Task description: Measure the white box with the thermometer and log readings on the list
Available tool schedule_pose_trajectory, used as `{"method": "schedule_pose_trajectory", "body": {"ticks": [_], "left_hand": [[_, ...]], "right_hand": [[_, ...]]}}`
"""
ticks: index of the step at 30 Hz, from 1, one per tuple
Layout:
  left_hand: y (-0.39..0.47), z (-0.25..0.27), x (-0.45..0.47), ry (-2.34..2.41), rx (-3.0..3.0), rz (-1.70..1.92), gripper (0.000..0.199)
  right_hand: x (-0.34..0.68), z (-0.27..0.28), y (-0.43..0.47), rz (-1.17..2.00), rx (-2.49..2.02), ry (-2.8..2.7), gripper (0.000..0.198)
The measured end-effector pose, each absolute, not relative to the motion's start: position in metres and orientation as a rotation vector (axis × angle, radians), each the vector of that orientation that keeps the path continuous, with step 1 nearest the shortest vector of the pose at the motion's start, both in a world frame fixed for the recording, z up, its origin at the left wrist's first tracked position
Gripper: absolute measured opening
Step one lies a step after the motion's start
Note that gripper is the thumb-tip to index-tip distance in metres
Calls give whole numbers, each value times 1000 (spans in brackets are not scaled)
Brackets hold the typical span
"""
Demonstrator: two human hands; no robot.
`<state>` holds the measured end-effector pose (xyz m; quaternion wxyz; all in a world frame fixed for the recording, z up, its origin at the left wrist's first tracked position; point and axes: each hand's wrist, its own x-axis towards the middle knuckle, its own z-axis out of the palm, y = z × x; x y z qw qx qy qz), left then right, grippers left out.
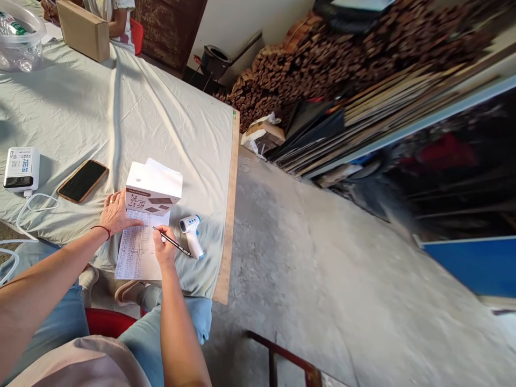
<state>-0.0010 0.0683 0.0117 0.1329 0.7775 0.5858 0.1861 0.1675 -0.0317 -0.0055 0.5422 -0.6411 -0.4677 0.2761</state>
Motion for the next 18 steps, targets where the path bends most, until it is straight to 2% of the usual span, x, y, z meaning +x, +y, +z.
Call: {"method": "schedule_pose_trajectory", "body": {"ticks": [18], "left_hand": [[67,9,0,1678,2238,546,117]], "right_hand": [[160,-18,-25,724,-1624,-1198,13]]}}
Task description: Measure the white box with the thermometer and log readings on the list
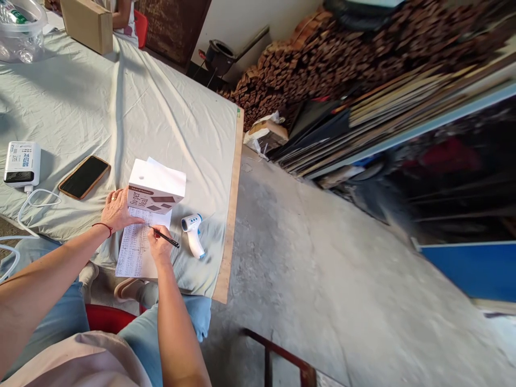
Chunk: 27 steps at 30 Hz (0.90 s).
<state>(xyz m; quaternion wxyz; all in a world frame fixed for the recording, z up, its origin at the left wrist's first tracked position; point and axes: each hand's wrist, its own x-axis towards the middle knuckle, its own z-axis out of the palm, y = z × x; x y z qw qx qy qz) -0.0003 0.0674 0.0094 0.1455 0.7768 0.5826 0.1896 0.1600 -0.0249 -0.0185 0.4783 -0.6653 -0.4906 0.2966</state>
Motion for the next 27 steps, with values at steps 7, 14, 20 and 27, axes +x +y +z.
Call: {"method": "schedule_pose_trajectory", "body": {"ticks": [7,14,20,27], "left_hand": [[67,11,0,1675,2236,557,118],[67,12,0,1681,2234,545,118],[66,13,0,1688,2245,534,118],[67,13,0,1711,2248,506,118]], "right_hand": [[161,-19,-24,743,-1646,-1187,10],[161,-23,-25,704,-1594,-1220,18],[162,-30,-25,654,-1601,-1246,20],[163,-34,-24,570,-1570,-1275,25]]}}
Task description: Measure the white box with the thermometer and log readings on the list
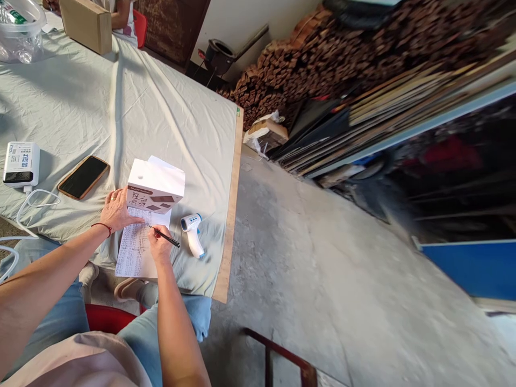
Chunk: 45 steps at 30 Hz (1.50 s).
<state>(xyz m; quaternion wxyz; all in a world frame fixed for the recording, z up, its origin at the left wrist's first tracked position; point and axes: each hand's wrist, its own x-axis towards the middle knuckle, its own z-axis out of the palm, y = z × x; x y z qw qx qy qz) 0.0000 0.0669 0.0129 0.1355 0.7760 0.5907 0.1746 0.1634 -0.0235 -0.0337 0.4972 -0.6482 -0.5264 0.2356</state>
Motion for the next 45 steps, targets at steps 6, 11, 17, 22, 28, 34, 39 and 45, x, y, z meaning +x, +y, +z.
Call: {"method": "schedule_pose_trajectory", "body": {"ticks": [6,11,17,22,28,34,39,45], "left_hand": [[67,13,0,1704,2228,509,118],[68,12,0,1708,2240,506,118],[67,13,0,1715,2243,501,117],[67,14,0,1716,2241,489,116],[68,13,0,1704,2239,507,116],[68,13,0,1711,2231,495,116],[68,12,0,1701,2246,518,116],[68,13,0,1688,2221,509,116]], "right_hand": [[165,-39,-23,553,-1593,-1297,20],[165,-38,-24,552,-1617,-1314,18],[165,-38,-24,531,-1594,-1294,20],[166,-38,-24,487,-1603,-1318,20],[165,-40,-23,454,-1606,-1326,20],[166,-42,-24,436,-1629,-1337,17],[167,-42,-24,463,-1623,-1344,15],[166,-41,-24,445,-1679,-1268,17]]}}
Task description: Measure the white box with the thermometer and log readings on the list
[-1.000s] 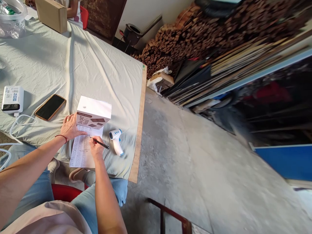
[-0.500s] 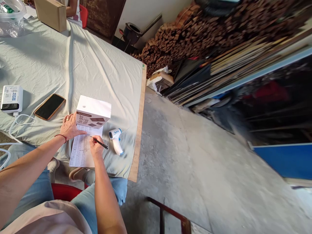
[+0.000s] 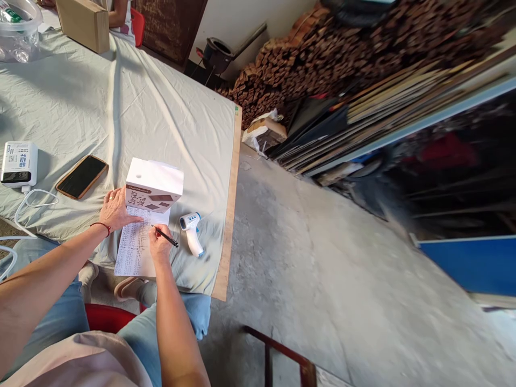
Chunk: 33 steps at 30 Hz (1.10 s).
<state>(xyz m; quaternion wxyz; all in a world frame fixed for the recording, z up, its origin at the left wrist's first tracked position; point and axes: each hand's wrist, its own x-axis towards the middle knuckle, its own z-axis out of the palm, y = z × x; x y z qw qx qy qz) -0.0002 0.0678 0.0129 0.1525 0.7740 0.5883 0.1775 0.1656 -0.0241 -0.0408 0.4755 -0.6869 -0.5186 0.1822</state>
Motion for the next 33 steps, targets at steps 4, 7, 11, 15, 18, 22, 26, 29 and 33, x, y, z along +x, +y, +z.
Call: {"method": "schedule_pose_trajectory", "body": {"ticks": [4,7,11,15,18,22,26,29,33], "left_hand": [[69,15,-2,1655,2190,537,106],[71,19,-5,1625,2132,548,95],[74,25,-6,1615,2012,511,97],[80,27,-8,1568,1929,498,102],[84,25,-9,1573,1895,520,100],[86,21,-14,1550,1854,592,92],[84,20,-16,1497,1811,647,75],[82,21,-14,1553,1768,699,54],[79,25,-8,1620,1770,677,48]], "right_hand": [[164,-39,-24,471,-1682,-1279,17],[163,-35,-25,410,-1677,-1216,21],[163,-23,-30,244,-1635,-1222,29],[167,-17,-39,109,-1749,-1327,33],[171,-19,-45,69,-1931,-1375,40],[185,-21,-52,96,-2015,-1472,45],[218,-18,-50,-93,-2215,-1213,53],[244,-17,-46,86,-2292,-1139,50],[246,-8,-40,421,-1989,-955,43]]}}
